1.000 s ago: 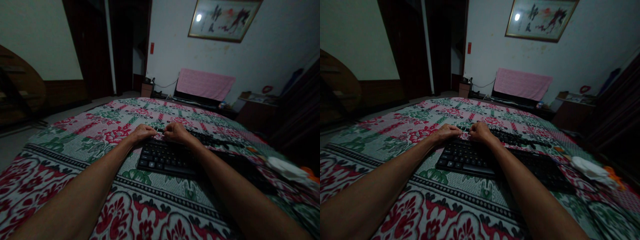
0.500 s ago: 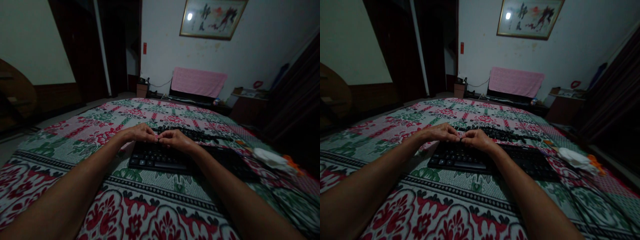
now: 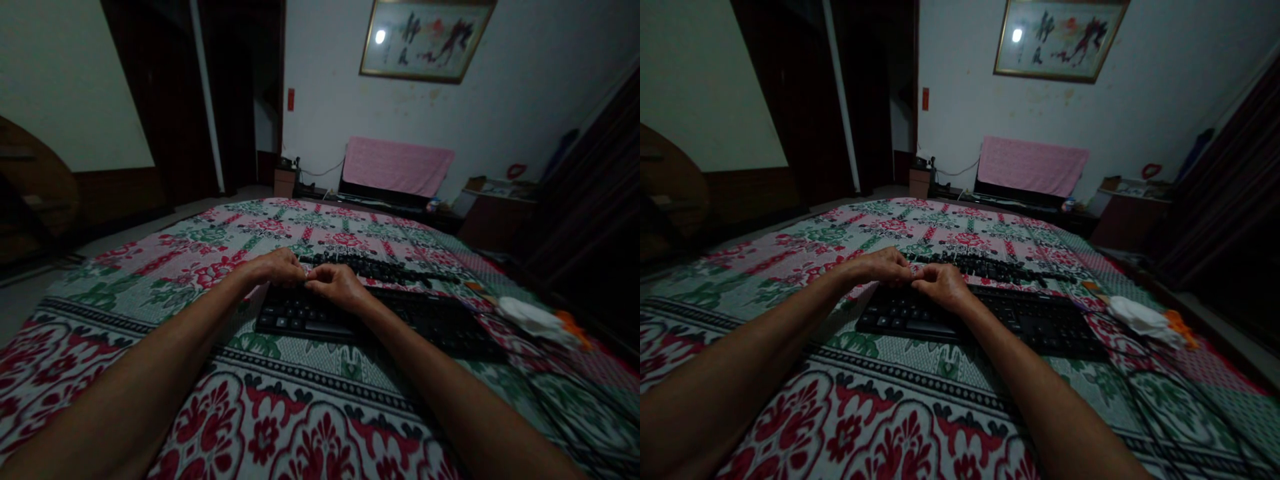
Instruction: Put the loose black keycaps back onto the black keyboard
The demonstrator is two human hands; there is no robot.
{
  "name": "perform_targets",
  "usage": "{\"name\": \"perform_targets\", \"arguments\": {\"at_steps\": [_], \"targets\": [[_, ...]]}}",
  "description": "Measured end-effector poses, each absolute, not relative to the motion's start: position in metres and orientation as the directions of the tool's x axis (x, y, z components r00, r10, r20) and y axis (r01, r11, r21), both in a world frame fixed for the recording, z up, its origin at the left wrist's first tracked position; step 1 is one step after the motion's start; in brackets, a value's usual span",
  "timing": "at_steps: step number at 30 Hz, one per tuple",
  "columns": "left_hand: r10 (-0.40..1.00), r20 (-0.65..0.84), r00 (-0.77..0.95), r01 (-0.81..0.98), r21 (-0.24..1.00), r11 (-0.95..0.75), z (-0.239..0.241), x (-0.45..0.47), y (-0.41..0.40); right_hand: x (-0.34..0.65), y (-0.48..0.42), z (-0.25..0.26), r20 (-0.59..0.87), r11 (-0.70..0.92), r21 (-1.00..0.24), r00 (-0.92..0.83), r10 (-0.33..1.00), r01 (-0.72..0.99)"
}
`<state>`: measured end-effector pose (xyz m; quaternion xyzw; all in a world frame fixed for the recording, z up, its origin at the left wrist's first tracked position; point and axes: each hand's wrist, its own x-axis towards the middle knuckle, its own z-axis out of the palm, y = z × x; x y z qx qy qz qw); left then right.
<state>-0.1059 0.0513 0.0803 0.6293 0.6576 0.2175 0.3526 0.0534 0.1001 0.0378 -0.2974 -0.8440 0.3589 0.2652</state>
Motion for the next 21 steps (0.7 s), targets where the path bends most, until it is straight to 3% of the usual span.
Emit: {"name": "perform_targets", "arguments": {"at_steps": [10, 13, 21], "targets": [[0.975, -0.22, -0.021, 0.71, 0.683, 0.169, 0.077, -0.105, 0.054, 0.057, 0.087, 0.047, 0.368, 0.772, -0.46, -0.697, 0.615, 0.438], [0.97, -0.244, -0.001, 0.712, 0.681, 0.172, 0.077, -0.105, 0.054, 0.058, 0.086, 0.047, 0.362, 0.782, -0.429, -0.707, 0.607, 0.452], [0.949, -0.3, 0.1, 0.743, 0.657, 0.129, 0.086, -0.1, 0.048, 0.063, 0.08, 0.065, 0.183, 0.747, -0.446, -0.767, 0.615, 0.492]]}}
